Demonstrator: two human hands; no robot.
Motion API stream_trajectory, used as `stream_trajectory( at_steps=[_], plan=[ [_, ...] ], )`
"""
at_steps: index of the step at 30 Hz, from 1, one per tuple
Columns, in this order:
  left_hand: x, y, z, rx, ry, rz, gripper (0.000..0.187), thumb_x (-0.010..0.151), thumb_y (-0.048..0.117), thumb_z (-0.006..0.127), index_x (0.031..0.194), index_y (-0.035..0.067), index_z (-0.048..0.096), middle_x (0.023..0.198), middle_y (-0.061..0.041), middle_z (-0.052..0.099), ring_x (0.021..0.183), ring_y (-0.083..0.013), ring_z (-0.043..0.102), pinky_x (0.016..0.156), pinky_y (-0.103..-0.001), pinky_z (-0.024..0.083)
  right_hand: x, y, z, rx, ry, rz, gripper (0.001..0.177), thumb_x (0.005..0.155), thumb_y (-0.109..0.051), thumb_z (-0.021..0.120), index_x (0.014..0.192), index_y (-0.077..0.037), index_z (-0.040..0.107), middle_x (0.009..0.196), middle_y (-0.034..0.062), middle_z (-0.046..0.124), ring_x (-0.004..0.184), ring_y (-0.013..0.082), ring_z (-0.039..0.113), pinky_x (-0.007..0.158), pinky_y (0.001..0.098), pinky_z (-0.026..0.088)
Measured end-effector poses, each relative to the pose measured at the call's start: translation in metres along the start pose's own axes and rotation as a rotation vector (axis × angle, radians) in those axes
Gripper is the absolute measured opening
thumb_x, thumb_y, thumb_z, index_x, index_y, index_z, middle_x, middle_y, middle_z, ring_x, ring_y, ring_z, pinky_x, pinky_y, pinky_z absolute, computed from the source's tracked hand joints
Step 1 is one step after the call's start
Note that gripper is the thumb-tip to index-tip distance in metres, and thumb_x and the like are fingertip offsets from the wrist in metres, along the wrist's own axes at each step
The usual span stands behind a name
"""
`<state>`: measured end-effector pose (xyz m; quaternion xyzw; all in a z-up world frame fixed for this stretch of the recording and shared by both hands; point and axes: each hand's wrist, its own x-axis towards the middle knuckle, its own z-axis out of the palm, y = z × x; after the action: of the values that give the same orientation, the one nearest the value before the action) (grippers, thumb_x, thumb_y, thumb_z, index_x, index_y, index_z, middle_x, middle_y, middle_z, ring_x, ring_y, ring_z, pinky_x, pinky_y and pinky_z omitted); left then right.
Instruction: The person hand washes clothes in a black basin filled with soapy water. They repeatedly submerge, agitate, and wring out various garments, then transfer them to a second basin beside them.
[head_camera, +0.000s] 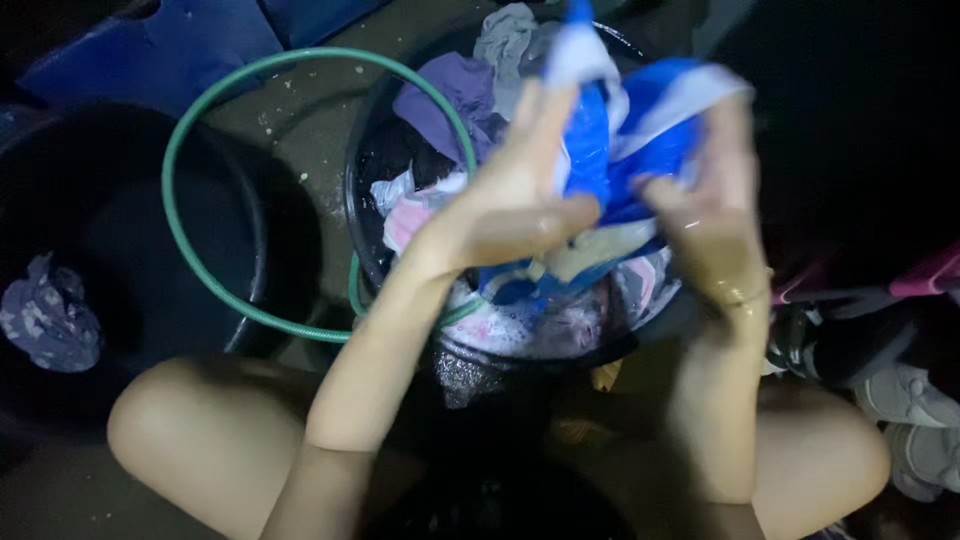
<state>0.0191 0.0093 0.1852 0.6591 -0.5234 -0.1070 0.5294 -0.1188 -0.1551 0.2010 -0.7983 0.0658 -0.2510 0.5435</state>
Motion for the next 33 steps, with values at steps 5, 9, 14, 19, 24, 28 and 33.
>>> stream_trajectory(
  at_steps=[5, 9, 14, 19, 24, 28, 33],
  plan=[
    [-0.028, -0.106, 0.074, 0.094, -0.277, -0.254, 0.102, 0.063, 0.052, 0.095, 0.14, 0.006, 0.047, 0.133, -0.021, 0.058, 0.129, -0.0419, 0.054, 0.108, -0.047, 0.045, -0.021, 0.119, 0.009, -0.121, -0.304, 0.055, 0.045, 0.092, -0.003, 0.07, 0.136, 0.0, 0.057, 0.127, 0.0138, 0.06, 0.121, 0.025, 0.06, 0.106, 0.0383, 0.051],
    [-0.081, -0.213, 0.163, 0.294, -0.162, -0.574, 0.094, 0.071, 0.042, 0.083, 0.148, 0.008, 0.042, 0.13, -0.019, 0.061, 0.122, -0.0397, 0.058, 0.103, -0.046, 0.048, -0.073, 0.277, 0.062, -0.347, -0.185, 0.053, 0.035, 0.082, -0.004, 0.066, 0.117, -0.004, 0.072, 0.111, 0.0153, 0.07, 0.106, 0.0271, 0.067, 0.093, 0.0392, 0.054],
    [-0.146, -0.31, 0.245, 0.475, -0.263, -0.774, 0.08, 0.079, 0.037, 0.075, 0.147, 0.007, 0.045, 0.12, -0.013, 0.063, 0.11, -0.0317, 0.06, 0.091, -0.04, 0.047, -0.139, 0.403, 0.111, -0.618, -0.307, 0.121, 0.023, 0.091, -0.015, 0.066, 0.112, -0.01, 0.072, 0.116, 0.0178, 0.071, 0.111, 0.034, 0.065, 0.099, 0.0434, 0.052],
    [-0.162, -0.359, 0.262, 0.313, -0.249, -0.819, 0.067, 0.088, 0.032, 0.067, 0.147, 0.007, 0.047, 0.111, -0.007, 0.064, 0.097, -0.0238, 0.062, 0.078, -0.034, 0.047, -0.166, 0.413, 0.127, -0.561, -0.294, -0.114, 0.05, 0.078, -0.028, 0.076, 0.122, -0.005, 0.068, 0.132, 0.0333, 0.06, 0.123, 0.0485, 0.053, 0.101, 0.0528, 0.042],
    [-0.145, -0.333, 0.229, 0.293, -0.216, -0.769, 0.055, 0.096, 0.026, 0.059, 0.146, 0.007, 0.05, 0.101, -0.001, 0.066, 0.085, -0.0158, 0.064, 0.065, -0.028, 0.046, -0.168, 0.414, 0.102, -0.665, -0.246, 0.315, 0.082, 0.097, -0.055, 0.062, 0.142, 0.009, 0.038, 0.136, 0.0339, 0.046, 0.129, 0.0456, 0.044, 0.113, 0.0474, 0.035],
    [-0.075, -0.241, 0.176, -1.517, 0.194, -0.814, 0.046, 0.102, 0.022, 0.052, 0.146, 0.007, 0.052, 0.093, 0.004, 0.068, 0.075, -0.0094, 0.065, 0.055, -0.024, 0.046, -0.163, 0.384, 0.108, -0.694, -0.471, 0.336, 0.12, 0.061, -0.07, 0.077, 0.15, -0.002, 0.034, 0.143, 0.0231, 0.044, 0.135, 0.037, 0.043, 0.119, 0.0464, 0.028],
    [-0.012, -0.078, 0.086, -0.553, 0.043, -0.344, 0.047, 0.104, 0.011, 0.055, 0.149, -0.003, 0.052, 0.092, -0.003, 0.066, 0.074, -0.0092, 0.061, 0.064, -0.025, 0.054, -0.15, 0.322, 0.129, 0.05, -0.224, 0.22, 0.093, 0.079, -0.058, 0.073, 0.143, 0.001, 0.04, 0.136, 0.0237, 0.046, 0.124, 0.0356, 0.045, 0.107, 0.044, 0.035]
  ],
)
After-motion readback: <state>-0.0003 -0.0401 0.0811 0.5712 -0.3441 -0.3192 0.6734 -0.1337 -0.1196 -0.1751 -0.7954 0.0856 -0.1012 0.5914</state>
